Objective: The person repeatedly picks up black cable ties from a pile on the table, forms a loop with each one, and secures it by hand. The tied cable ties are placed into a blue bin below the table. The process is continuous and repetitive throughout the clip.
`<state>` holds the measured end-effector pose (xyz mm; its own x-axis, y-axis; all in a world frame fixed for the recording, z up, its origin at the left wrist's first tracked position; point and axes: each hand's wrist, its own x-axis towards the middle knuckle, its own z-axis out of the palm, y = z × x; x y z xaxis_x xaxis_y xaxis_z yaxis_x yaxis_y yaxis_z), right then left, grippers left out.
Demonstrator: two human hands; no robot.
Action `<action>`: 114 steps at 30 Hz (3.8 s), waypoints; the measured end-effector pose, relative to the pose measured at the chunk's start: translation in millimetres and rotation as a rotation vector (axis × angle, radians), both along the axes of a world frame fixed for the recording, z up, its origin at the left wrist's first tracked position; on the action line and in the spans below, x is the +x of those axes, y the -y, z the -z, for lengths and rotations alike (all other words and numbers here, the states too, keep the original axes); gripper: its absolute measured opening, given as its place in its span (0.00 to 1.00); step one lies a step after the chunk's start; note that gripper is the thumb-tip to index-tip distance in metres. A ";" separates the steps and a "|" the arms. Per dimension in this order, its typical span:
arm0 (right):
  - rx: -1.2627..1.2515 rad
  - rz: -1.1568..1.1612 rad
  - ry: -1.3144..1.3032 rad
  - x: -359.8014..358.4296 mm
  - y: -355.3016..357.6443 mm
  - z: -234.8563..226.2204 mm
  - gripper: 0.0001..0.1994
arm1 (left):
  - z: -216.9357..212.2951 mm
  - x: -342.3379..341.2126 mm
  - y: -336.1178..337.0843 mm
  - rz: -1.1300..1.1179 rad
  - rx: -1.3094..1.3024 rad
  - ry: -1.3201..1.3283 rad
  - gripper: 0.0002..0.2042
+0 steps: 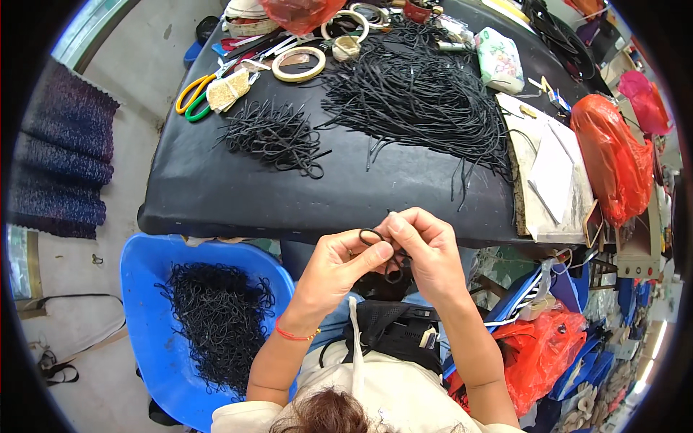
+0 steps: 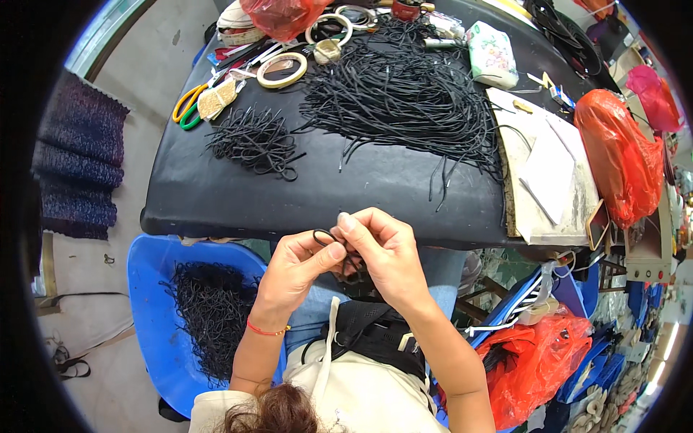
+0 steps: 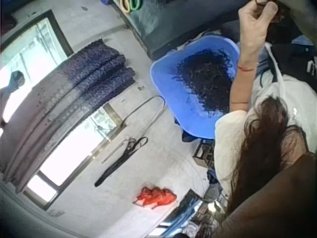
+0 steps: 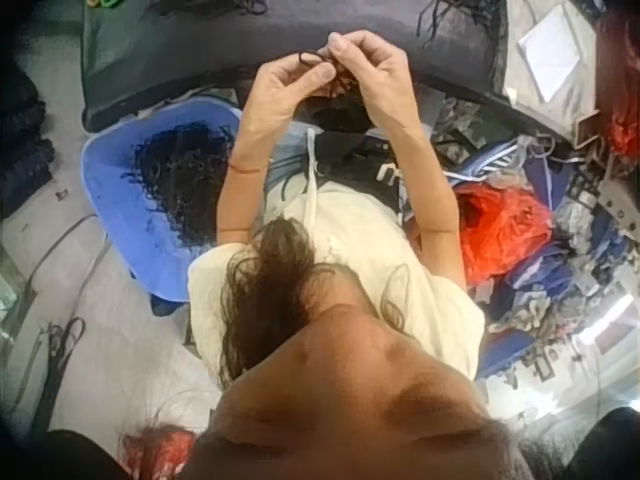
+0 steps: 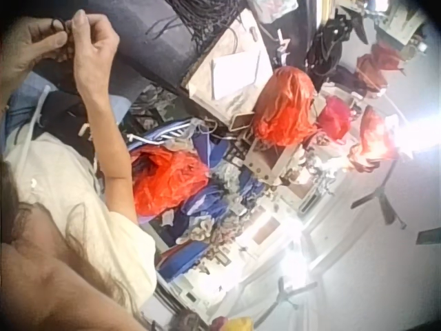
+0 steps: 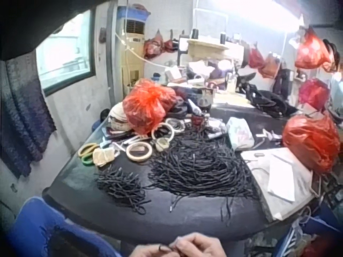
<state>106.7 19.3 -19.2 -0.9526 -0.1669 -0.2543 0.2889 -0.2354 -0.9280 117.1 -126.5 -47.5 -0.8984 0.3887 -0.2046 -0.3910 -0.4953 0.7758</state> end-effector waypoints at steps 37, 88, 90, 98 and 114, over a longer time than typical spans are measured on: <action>1.031 -0.210 -1.214 -39.9 -29.0 14.4 0.10 | -9.7 -19.8 18.7 -0.079 -0.790 -0.449 0.08; 0.779 -0.243 -0.732 -18.2 -10.0 -5.9 0.05 | -2.7 -7.7 13.3 -0.110 0.009 -0.040 0.11; 0.760 -0.205 -0.731 -12.6 -7.0 0.9 0.07 | -0.9 -9.2 15.3 -0.125 -0.024 -0.027 0.11; 0.140 -0.245 -0.142 5.1 -3.9 2.2 0.08 | 9.6 -6.2 10.4 -0.242 -0.036 -0.062 0.08; 0.542 0.090 -0.334 -3.8 12.3 10.7 0.09 | 8.8 4.6 -1.5 -0.370 -0.242 -0.198 0.08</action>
<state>102.9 7.0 -29.9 -0.9994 -0.0136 0.0329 -0.0354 0.2828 -0.9585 121.7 -125.0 -56.3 -0.9981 -0.0024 -0.0608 -0.0556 -0.3694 0.9276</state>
